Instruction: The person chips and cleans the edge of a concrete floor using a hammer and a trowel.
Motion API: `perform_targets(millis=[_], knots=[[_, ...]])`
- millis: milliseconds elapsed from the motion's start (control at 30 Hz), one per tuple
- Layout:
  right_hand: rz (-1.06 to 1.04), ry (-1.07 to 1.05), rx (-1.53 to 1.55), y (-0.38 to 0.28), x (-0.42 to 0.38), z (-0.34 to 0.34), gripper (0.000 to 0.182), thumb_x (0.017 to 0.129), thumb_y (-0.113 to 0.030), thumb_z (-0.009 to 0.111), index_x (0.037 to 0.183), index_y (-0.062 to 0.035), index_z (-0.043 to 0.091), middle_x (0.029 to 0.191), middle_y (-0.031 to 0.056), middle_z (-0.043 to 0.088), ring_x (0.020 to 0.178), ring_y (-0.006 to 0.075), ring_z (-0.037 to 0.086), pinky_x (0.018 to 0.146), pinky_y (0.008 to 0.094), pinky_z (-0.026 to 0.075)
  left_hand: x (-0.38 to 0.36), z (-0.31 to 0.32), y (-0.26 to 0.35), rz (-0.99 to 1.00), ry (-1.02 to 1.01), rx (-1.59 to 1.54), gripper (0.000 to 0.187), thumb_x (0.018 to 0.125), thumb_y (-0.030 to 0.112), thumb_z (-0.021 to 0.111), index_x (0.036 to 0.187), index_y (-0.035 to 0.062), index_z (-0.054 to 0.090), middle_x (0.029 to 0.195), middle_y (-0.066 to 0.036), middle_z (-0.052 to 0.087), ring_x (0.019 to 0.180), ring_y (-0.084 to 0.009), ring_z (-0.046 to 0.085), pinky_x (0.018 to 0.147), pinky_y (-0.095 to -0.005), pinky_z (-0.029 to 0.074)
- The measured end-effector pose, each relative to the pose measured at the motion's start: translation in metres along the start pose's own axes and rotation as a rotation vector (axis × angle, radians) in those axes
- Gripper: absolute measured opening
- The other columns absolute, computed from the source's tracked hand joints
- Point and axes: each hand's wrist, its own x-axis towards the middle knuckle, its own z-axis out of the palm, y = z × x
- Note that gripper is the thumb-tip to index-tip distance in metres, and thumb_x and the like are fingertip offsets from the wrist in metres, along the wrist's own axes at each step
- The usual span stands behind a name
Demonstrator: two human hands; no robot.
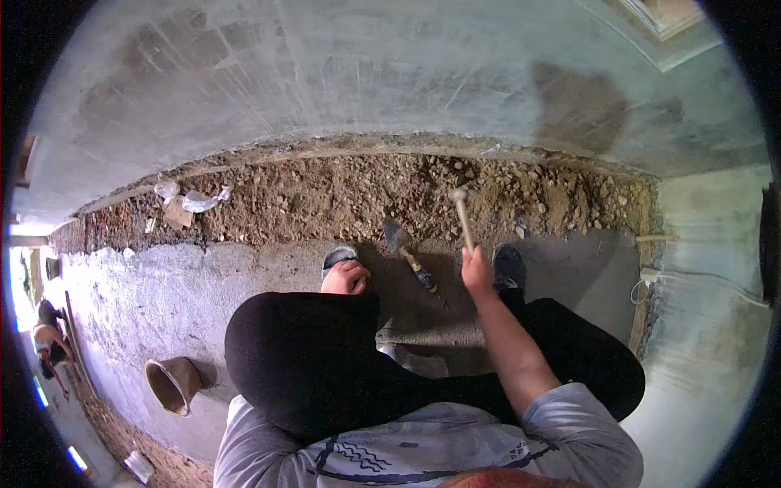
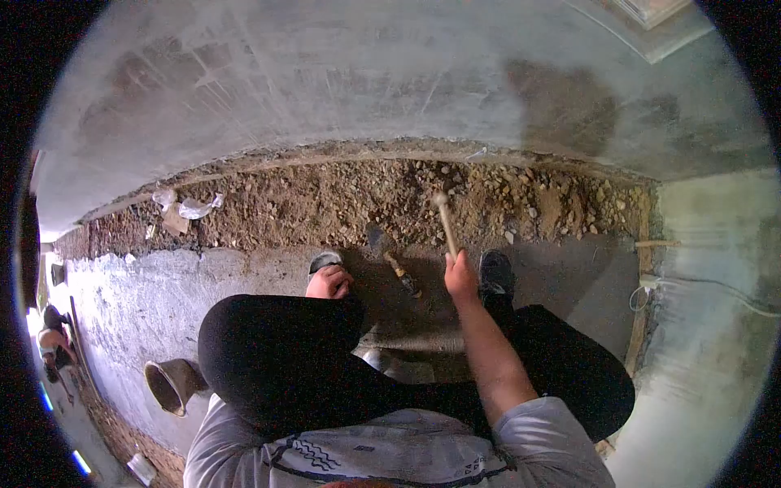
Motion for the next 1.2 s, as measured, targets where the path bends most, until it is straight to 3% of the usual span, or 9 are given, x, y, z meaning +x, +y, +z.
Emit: perform_targets(millis=[67, 100, 367, 433, 500, 633, 733, 967, 1200], knots=[[0.068, -0.196, -0.199, 0.017, 0.003, 0.049, 0.044, 0.104, -0.045, 0.052, 0.113, -0.0023, 0.059, 0.106, 0.0263, 0.069, 0.098, 0.0481, 0.067, 0.081, 0.0568, 0.054, -0.005, -0.014, -0.001, 0.001, 0.008, 0.024, 0.017, 0.078, 0.008, 0.068, 0.094, 0.0047, 0.069, 0.092, -0.015, 0.067, 0.089, -0.0383, 0.065, 0.080, -0.0473, 0.053], [0.102, -0.165, -0.303, 0.050, 0.000, -0.010, 0.044, 0.104, -0.045, 0.052, 0.113, -0.0023, 0.059, 0.106, 0.0263, 0.069, 0.098, 0.0481, 0.067, 0.081, 0.0568, 0.054, 0.008, 0.036, 0.024, 0.012, 0.036, -0.085, 0.017, 0.078, 0.008, 0.068, 0.094, 0.0047, 0.069, 0.092, -0.015, 0.067, 0.089, -0.0383, 0.065, 0.080, -0.0473, 0.053], [0.057, -0.159, -0.142, -0.010, 0.000, -0.039, 0.046, 0.103, -0.046, 0.054, 0.109, -0.0004, 0.058, 0.101, 0.0267, 0.068, 0.094, 0.0489, 0.066, 0.078, 0.0594, 0.051, 0.003, 0.008, 0.012, 0.010, 0.043, -0.045, 0.012, 0.080, 0.009, 0.067, 0.091, 0.0060, 0.069, 0.090, -0.012, 0.067, 0.086, -0.0362, 0.065, 0.079, -0.0452, 0.053], [-0.152, 0.035, -0.075, -0.007, 0.012, -0.041, 0.045, 0.104, -0.046, 0.055, 0.107, -0.0010, 0.057, 0.085, 0.0259, 0.063, 0.082, 0.0510, 0.063, 0.072, 0.0595, 0.048, -0.005, 0.009, 0.011, -0.003, 0.032, -0.054, 0.012, 0.080, 0.009, 0.067, 0.091, 0.0063, 0.069, 0.090, -0.012, 0.066, 0.086, -0.0361, 0.065, 0.079, -0.0453, 0.053], [-0.066, 0.001, 0.124, -0.016, 0.013, -0.058, 0.043, 0.104, -0.044, 0.055, 0.109, -0.0005, 0.056, 0.082, 0.0242, 0.060, 0.081, 0.0510, 0.061, 0.073, 0.0591, 0.047, -0.002, 0.009, 0.011, -0.007, 0.033, -0.007, 0.012, 0.080, 0.009, 0.066, 0.092, 0.0067, 0.070, 0.091, -0.012, 0.066, 0.087, -0.0359, 0.065, 0.079, -0.0453, 0.053], [-0.196, 0.190, 0.105, -0.011, 0.007, -0.039, 0.046, 0.103, -0.046, 0.054, 0.108, -0.0001, 0.056, 0.099, 0.0314, 0.067, 0.095, 0.0511, 0.065, 0.077, 0.0601, 0.049, 0.002, 0.010, 0.009, -0.001, 0.030, -0.038, 0.012, 0.081, 0.010, 0.066, 0.092, 0.0065, 0.070, 0.091, -0.012, 0.066, 0.087, -0.0361, 0.065, 0.079, -0.0452, 0.053], [0.074, -0.254, -0.233, -0.007, 0.003, -0.013, 0.049, 0.105, -0.045, 0.050, 0.121, 0.0007, 0.056, 0.107, 0.0297, 0.067, 0.101, 0.0485, 0.065, 0.087, 0.0577, 0.052, -0.001, 0.011, 0.006, 0.013, 0.034, -0.036, 0.012, 0.081, 0.010, 0.067, 0.092, 0.0063, 0.070, 0.091, -0.013, 0.066, 0.088, -0.0359, 0.065, 0.079, -0.0450, 0.053], [0.139, -0.236, -0.222, -0.025, -0.007, -0.015, 0.052, 0.105, -0.048, 0.049, 0.119, 0.0008, 0.058, 0.109, 0.0284, 0.068, 0.101, 0.0486, 0.065, 0.086, 0.0576, 0.052, 0.000, 0.007, 0.007, 0.051, 0.035, -0.060, 0.015, 0.078, 0.008, 0.067, 0.093, 0.0055, 0.069, 0.090, -0.014, 0.066, 0.084, -0.0376, 0.065, 0.077, -0.0456, 0.053], [-0.128, -0.069, 0.128, -0.041, 0.034, -0.052, 0.049, 0.109, -0.047, 0.042, 0.109, -0.0006, 0.059, 0.080, 0.0192, 0.063, 0.074, 0.0383, 0.063, 0.066, 0.0521, 0.049, 0.004, 0.010, 0.014, 0.030, 0.021, -0.048, 0.013, 0.079, 0.007, 0.067, 0.092, 0.0062, 0.070, 0.090, -0.013, 0.067, 0.085, -0.0354, 0.066, 0.077, -0.0450, 0.054]])
